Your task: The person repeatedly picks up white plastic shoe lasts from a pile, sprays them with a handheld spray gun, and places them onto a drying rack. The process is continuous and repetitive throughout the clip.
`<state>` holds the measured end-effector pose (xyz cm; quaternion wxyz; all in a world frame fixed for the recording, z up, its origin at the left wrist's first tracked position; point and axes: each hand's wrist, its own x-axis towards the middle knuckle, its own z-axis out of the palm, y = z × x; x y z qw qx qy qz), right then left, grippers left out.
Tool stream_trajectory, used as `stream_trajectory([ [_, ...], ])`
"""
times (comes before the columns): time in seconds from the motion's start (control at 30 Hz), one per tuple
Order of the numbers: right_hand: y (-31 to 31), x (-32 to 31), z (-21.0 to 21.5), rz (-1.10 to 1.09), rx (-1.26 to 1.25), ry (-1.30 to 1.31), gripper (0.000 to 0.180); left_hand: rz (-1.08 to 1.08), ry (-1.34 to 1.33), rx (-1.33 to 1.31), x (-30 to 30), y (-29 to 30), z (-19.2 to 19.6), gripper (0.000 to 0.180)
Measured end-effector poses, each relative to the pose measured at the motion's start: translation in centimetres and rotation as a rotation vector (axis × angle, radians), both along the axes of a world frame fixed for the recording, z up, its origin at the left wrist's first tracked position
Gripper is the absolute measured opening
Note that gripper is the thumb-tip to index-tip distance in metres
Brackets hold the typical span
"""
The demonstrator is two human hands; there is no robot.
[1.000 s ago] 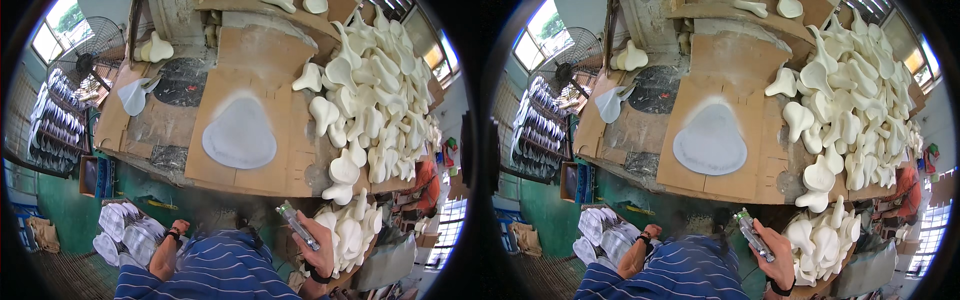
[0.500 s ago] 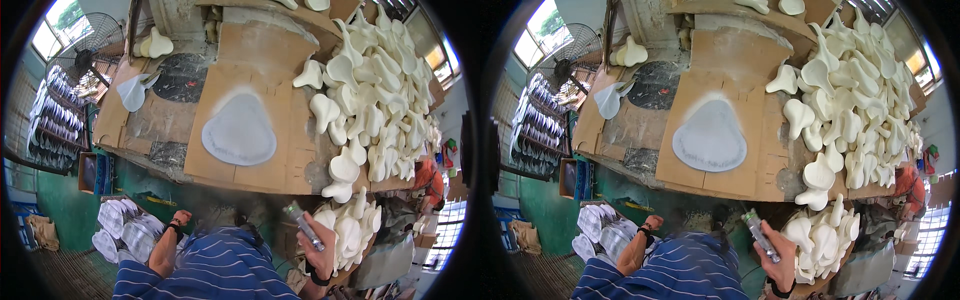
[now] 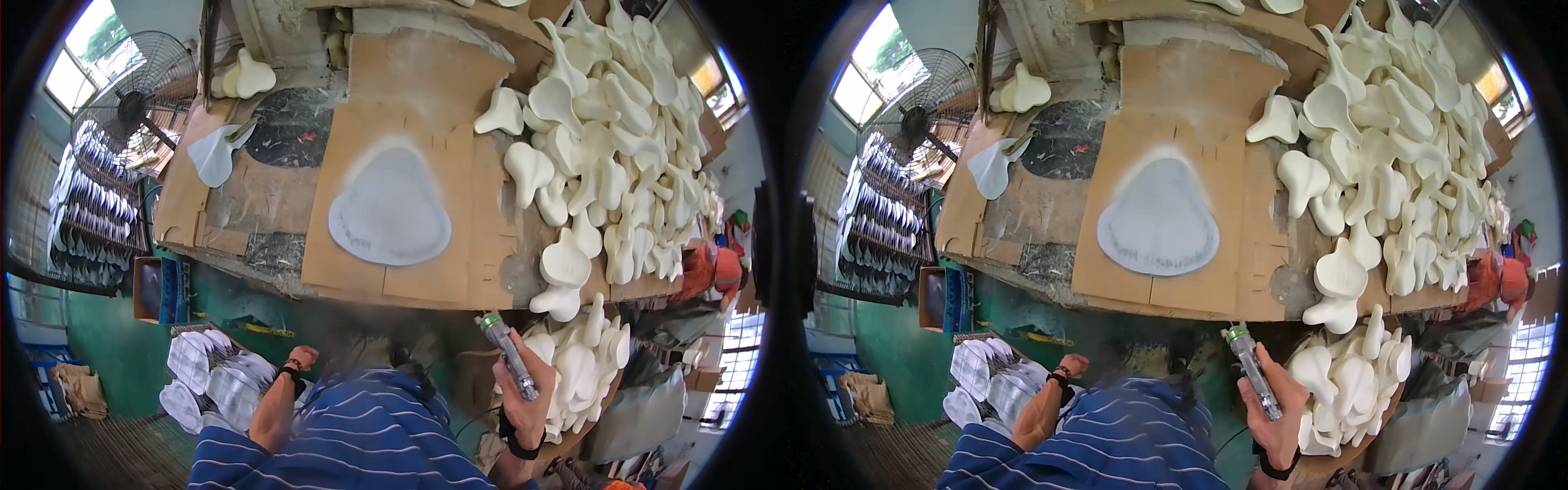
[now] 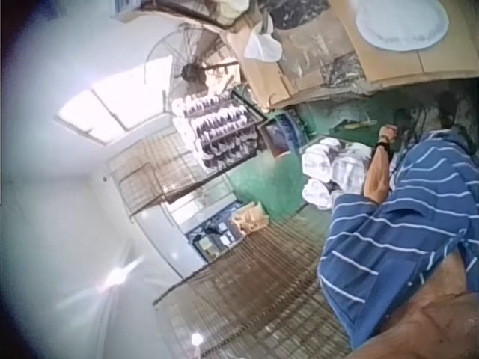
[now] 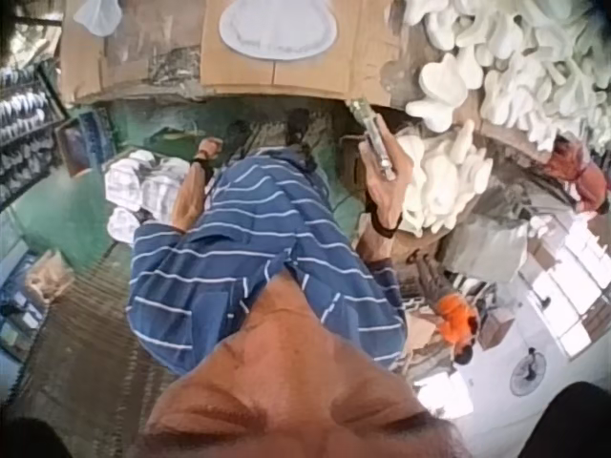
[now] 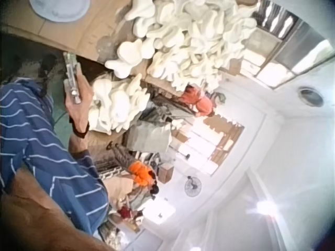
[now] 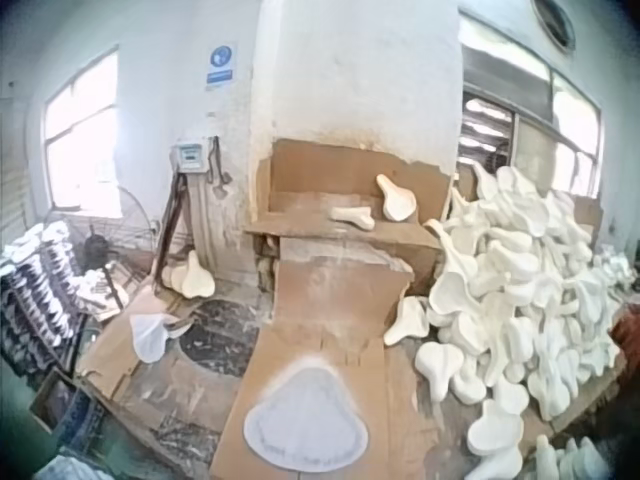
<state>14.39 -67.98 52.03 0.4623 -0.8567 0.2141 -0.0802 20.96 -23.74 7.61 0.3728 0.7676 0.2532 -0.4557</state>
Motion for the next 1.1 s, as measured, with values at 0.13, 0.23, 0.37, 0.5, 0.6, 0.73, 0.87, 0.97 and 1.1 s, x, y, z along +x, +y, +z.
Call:
stream_trajectory([
  [0.13, 0.0, -0.8, 0.8, 0.027, 0.000, 0.054, 0.050, 0.036, 0.001, -0.036, 0.1, 0.8, -1.0, 0.024],
  [0.23, -0.5, -1.8, 1.5, 0.128, -0.041, 0.149, 0.054, -0.004, -0.013, -0.041, -0.1, 1.2, -1.7, 0.025],
  [0.37, -0.2, -2.3, 1.1, 0.048, 0.001, 0.083, 0.052, -0.083, -0.022, 0.002, 0.3, 0.7, -1.6, 0.025],
  [0.5, 0.2, -1.9, 1.1, -0.046, -0.012, -0.009, 0.049, -0.103, -0.055, 0.012, 1.2, 0.1, -1.3, 0.028],
  [0.6, 0.2, -2.3, 1.7, -0.051, -0.022, -0.006, 0.049, -0.105, -0.059, -0.012, 2.1, -0.3, -1.6, 0.028],
  [0.73, 0.2, -3.1, 1.9, -0.051, -0.027, -0.029, 0.049, -0.078, -0.091, -0.037, 2.0, -0.3, -2.0, 0.028],
  [0.87, -0.7, -4.3, 1.8, -0.071, 0.029, 0.022, 0.048, -0.102, -0.095, -0.034, 1.8, -0.2, -2.2, 0.026],
  [0.97, -0.8, -4.8, 0.5, -0.118, 0.057, 0.041, 0.047, -0.254, -0.209, -0.031, 2.0, 0.0, -2.1, 0.025],
  [1.1, 0.4, -5.6, -1.6, -0.045, 0.021, 0.117, 0.043, -0.452, -0.534, -0.013, 3.5, -0.2, -2.6, 0.023],
])
